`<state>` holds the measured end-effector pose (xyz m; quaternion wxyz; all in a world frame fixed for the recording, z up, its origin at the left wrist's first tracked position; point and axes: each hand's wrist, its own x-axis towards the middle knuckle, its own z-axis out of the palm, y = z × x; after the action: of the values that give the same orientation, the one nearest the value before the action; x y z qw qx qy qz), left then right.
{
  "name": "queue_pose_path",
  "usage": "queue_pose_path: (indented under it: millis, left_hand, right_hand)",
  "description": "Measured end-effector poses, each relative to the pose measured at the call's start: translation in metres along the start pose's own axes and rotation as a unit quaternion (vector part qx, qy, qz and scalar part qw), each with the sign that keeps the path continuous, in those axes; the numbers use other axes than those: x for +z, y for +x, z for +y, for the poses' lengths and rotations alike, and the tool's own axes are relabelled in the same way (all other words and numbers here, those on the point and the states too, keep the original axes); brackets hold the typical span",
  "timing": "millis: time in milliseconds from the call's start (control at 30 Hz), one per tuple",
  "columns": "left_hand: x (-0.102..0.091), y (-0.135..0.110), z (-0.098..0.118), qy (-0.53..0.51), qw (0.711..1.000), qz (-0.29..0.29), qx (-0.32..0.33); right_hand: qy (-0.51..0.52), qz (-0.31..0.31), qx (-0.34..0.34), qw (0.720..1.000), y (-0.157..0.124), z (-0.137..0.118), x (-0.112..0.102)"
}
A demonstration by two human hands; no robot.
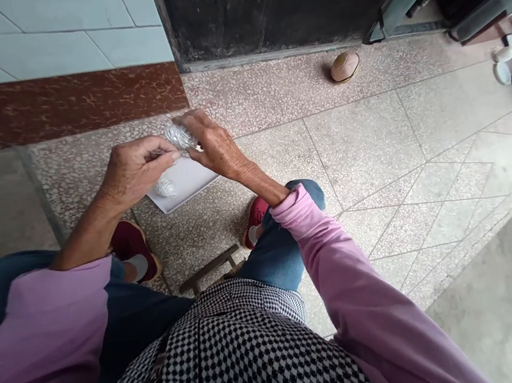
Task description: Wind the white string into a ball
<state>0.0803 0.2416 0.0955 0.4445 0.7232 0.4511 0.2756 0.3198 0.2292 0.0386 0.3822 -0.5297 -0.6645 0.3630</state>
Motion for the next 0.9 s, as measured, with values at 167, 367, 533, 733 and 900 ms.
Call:
queue_pose_path:
  millis: [167, 367, 533, 733, 900]
  left_hand:
    - [-0.008, 0.004, 0.005, -0.005, 0.999, -0.005, -0.04]
    - [-0.014, 0.012, -0.006, -0.037, 0.999, -0.01, -0.015]
    - [-0.012, 0.011, -0.019, -0.151, 0.987, -0.018, -0.043]
    - [0.011, 0.013, -0.031, -0.407, 0.906, 0.02, -0.112]
    - [0.026, 0.016, -0.037, -0.514, 0.844, 0.068, -0.14]
  right_hand:
    - [0.022, -0.059, -0.004, 0.998, 0.001, -0.002, 0.002]
    - [0.06, -0.166, 0.019, 0.984, -0.008, -0.002, -0.003]
    - [0.148, -0.199, -0.002, 0.969, -0.009, 0.012, -0.002]
    - [0.291, -0.189, -0.026, 0.938, -0.01, 0.022, 0.003]
    - [0.277, -0.156, 0.044, 0.947, -0.008, 0.0, -0.006]
